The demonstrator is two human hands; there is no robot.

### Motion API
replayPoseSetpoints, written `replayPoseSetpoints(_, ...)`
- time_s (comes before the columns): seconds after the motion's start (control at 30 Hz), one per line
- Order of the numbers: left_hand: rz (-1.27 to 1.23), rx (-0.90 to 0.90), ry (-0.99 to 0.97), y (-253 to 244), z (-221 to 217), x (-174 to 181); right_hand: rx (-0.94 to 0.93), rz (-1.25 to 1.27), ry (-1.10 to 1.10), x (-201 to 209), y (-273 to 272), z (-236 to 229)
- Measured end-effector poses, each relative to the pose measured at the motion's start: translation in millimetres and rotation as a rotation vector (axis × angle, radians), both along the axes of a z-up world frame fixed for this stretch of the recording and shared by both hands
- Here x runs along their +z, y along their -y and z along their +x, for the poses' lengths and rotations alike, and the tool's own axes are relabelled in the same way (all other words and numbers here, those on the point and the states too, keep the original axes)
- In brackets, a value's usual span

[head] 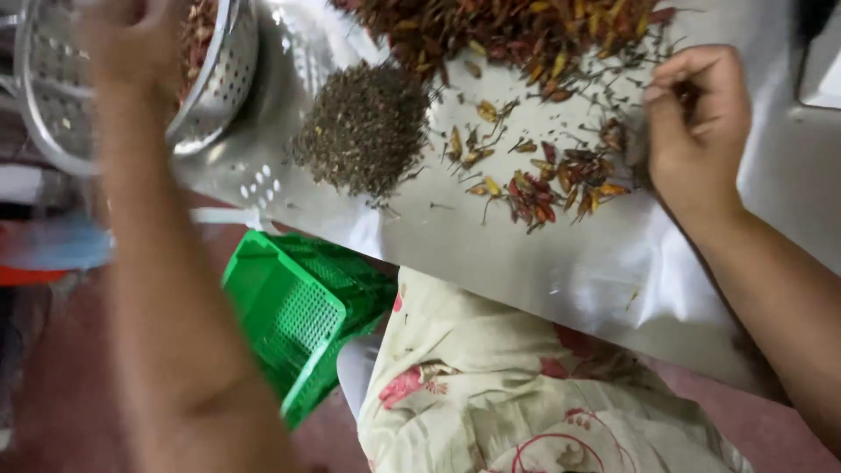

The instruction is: Removing stems from dried red chilies by hand on a metal table

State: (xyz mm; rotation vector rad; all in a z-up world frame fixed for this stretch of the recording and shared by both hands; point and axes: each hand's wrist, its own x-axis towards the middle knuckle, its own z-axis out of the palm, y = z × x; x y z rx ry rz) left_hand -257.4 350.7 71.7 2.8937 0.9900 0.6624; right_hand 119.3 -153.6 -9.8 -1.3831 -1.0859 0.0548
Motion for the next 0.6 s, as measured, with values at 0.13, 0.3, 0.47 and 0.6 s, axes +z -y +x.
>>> replayPoseSetpoints(0.13, 0.298, 0.274, -0.301, 79.7, 2.1, 82.3, -0.028, -0.071, -0.014, 11.4, 0.3, -7.0)
replayPoseSetpoints(0.3, 0.814, -0.175, -0.165, 118.6, 44.7, 19.8, -0.006, -0.079, 0.007, 10.2, -0.2, -8.0)
replayPoseSetpoints(0.47, -0.730, -0.038, -0.390, 357.6, 167.2, 39.5, -0.012, -0.075, 0.084, 13.0, 0.1, -6.1)
replayPoseSetpoints(0.6, -0.108, -0.629, -0.281, 397.0, 155.5, 3.7, -0.013, -0.084, 0.071, 14.3, -0.9, -7.2)
